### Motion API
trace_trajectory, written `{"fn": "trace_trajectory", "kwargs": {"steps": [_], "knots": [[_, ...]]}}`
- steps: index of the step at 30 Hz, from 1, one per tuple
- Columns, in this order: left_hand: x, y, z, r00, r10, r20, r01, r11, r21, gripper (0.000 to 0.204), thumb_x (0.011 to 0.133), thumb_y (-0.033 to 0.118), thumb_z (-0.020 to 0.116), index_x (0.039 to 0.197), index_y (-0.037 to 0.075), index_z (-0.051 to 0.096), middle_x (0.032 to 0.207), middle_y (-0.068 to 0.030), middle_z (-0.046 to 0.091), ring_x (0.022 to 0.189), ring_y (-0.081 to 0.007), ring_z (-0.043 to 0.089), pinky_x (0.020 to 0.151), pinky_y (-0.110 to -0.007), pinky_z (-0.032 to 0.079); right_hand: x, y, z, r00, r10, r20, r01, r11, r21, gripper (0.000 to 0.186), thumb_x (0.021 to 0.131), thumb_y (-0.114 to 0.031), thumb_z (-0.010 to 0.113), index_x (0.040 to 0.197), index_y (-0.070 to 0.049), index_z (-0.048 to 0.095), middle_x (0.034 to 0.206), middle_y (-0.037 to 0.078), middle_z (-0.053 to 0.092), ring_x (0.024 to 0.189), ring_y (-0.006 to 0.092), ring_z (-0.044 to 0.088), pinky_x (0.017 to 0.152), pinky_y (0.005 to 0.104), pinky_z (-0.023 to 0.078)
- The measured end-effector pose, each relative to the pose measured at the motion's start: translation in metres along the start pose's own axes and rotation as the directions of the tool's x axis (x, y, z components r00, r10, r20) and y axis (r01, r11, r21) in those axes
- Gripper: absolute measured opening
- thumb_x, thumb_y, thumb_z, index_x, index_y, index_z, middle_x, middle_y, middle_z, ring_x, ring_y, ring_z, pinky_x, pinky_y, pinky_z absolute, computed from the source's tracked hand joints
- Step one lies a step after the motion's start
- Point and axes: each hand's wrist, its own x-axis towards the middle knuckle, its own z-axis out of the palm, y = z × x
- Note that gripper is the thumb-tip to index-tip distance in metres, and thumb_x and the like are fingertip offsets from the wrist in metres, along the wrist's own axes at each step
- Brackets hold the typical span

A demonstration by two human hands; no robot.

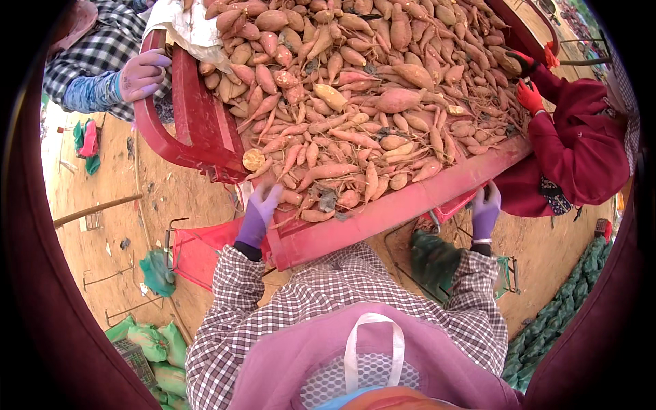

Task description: The person sorts sweet potatoes from a large red bin, picking them by hand and placing them into a green mesh bag. The person then weighs the bag on a hanging scale and returns to the bin to continue sorting.

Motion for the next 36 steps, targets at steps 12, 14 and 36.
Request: {"fn": "trace_trajectory", "kwargs": {"steps": [12, 14, 36], "knots": [[0.11, 0.025, 0.098, 0.993, -0.117, 0.022, 0.1, 0.917, 0.387, 0.06, 0.088, 0.035, 0.065, 0.128, -0.007, 0.051, 0.125, -0.0254, 0.056, 0.114, -0.0388, 0.056, 0.097, -0.042, 0.046, 0.081, -0.288, 0.358, 0.739, -0.147, 0.657, 0.365, 0.908, -0.207, 0.08, 0.078, -0.051, 0.071, 0.136, -0.002, 0.048, 0.129, 0.024, 0.058, 0.117, 0.0411, 0.057, 0.099, 0.0446, 0.046], [0.111, 0.005, 0.095, 0.996, 0.002, -0.093, 0.038, 0.902, 0.431, 0.059, 0.089, 0.035, 0.063, 0.129, -0.007, 0.051, 0.128, -0.0253, 0.055, 0.116, -0.0397, 0.055, 0.1, -0.043, 0.044, 0.102, -0.273, 0.356, 0.543, -0.205, 0.814, 0.378, 0.926, -0.019, 0.077, 0.077, -0.049, 0.07, 0.134, -0.002, 0.049, 0.128, 0.025, 0.059, 0.118, 0.0418, 0.056, 0.099, 0.0443, 0.046], [0.138, -0.011, 0.055, 0.854, 0.452, 0.255, -0.52, 0.739, 0.43, 0.034, 0.088, 0.018, 0.067, 0.12, 0.011, 0.061, 0.117, -0.0085, 0.06, 0.114, -0.0257, 0.054, 0.096, -0.039, 0.045, 0.051, -0.178, 0.25, 0.333, -0.633, 0.699, 0.745, 0.631, 0.215, 0.05, 0.081, -0.037, 0.068, 0.123, -0.011, 0.061, 0.116, 0.013, 0.064, 0.118, 0.0352, 0.054, 0.102, 0.0482, 0.04]]}}
